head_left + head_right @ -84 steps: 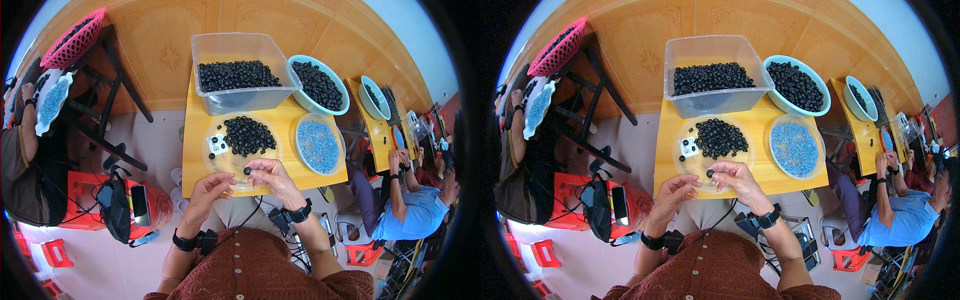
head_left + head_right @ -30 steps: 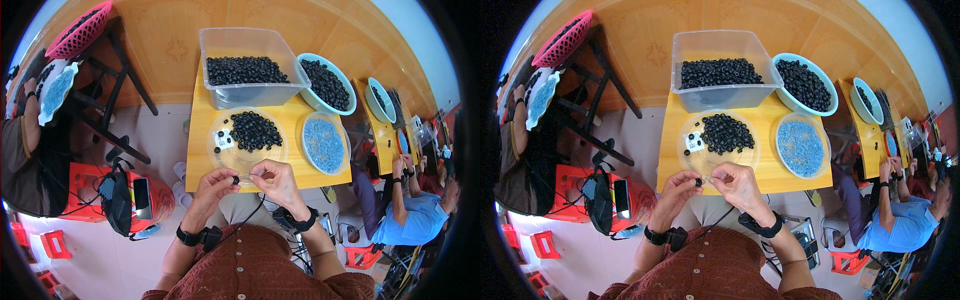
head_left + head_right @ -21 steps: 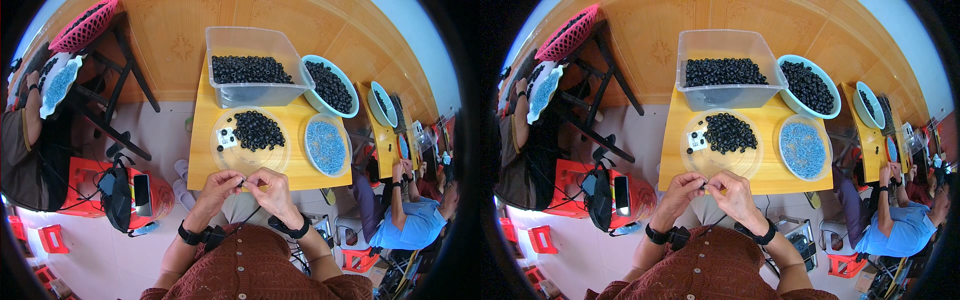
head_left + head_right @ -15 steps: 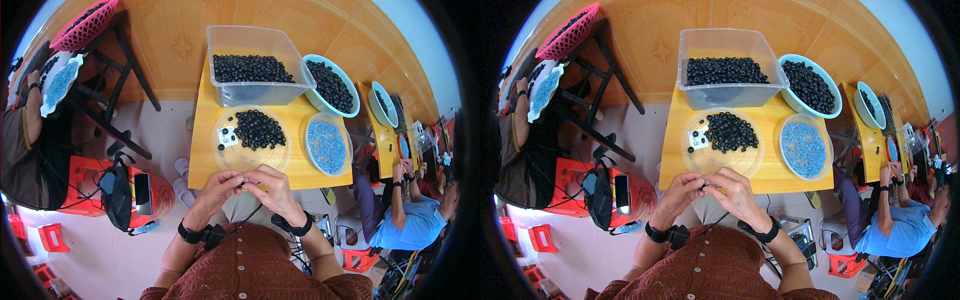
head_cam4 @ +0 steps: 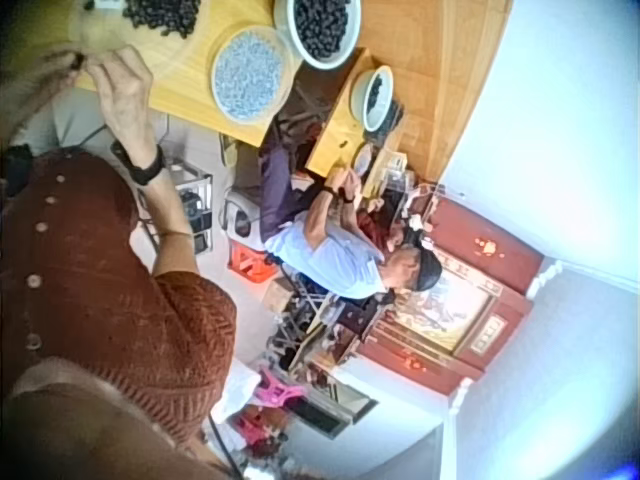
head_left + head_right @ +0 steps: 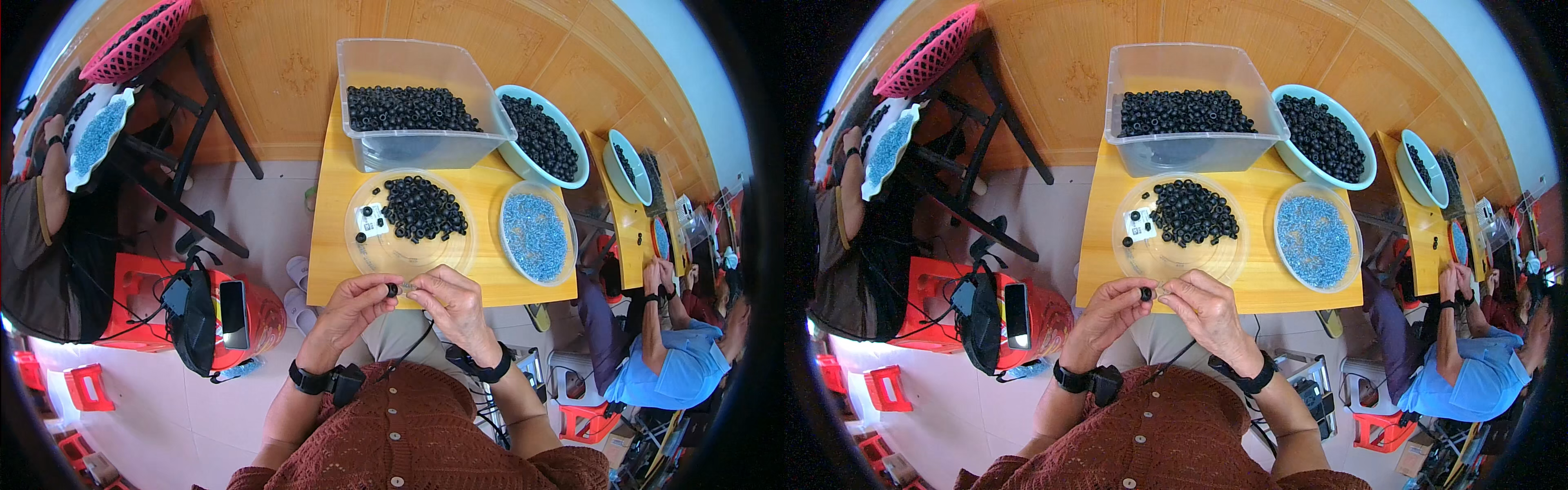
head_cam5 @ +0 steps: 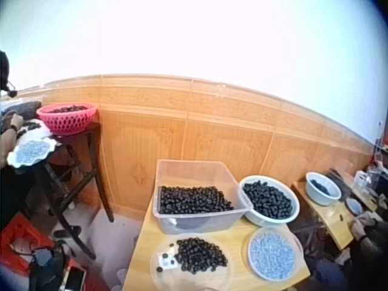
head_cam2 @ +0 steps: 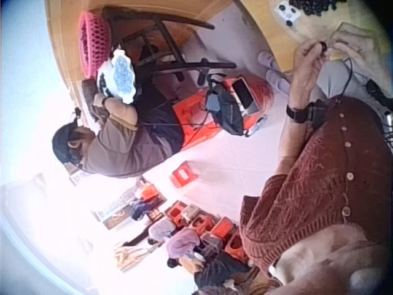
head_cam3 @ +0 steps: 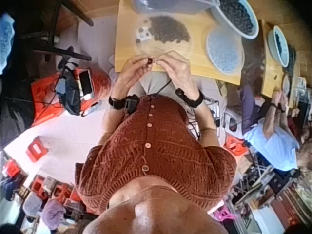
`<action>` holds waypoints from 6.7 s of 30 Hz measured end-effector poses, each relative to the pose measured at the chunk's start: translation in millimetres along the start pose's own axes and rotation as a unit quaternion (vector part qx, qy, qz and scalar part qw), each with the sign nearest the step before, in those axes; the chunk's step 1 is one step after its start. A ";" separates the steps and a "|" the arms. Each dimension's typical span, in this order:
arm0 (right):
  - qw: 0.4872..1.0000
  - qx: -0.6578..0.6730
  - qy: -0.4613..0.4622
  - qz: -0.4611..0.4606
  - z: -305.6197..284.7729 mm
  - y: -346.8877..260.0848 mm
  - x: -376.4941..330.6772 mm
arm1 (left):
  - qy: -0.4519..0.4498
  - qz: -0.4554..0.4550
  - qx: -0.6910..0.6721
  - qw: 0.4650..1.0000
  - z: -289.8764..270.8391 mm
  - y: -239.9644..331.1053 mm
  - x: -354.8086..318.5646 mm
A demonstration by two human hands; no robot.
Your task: Sort small black round components and insert small blue pieces into them.
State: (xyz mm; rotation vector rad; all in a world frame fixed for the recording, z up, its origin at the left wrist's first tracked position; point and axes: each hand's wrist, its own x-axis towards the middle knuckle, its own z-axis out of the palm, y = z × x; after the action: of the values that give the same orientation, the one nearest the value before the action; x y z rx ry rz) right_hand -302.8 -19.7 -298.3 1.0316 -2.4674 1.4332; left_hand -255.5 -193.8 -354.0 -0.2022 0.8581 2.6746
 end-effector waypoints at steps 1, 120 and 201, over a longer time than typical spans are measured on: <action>1.000 0.004 0.009 0.002 0.6 -0.5 -0.5 | -0.003 0.006 0.007 1.000 0.9 0.3 -0.3; 0.989 -0.063 -0.100 0.089 2.7 -21.8 10.2 | 0.020 0.103 0.105 0.989 4.5 -16.6 0.5; 0.992 -0.078 -0.091 -0.048 -16.7 23.3 -29.1 | 0.026 -0.090 0.113 0.989 15.0 -9.3 10.8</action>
State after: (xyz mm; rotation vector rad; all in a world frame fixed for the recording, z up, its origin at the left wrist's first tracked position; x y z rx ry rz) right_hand -298.5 15.9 -318.0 1.2793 -2.5636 1.1433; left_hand -262.9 -175.0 -349.4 -0.2821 1.0946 2.3931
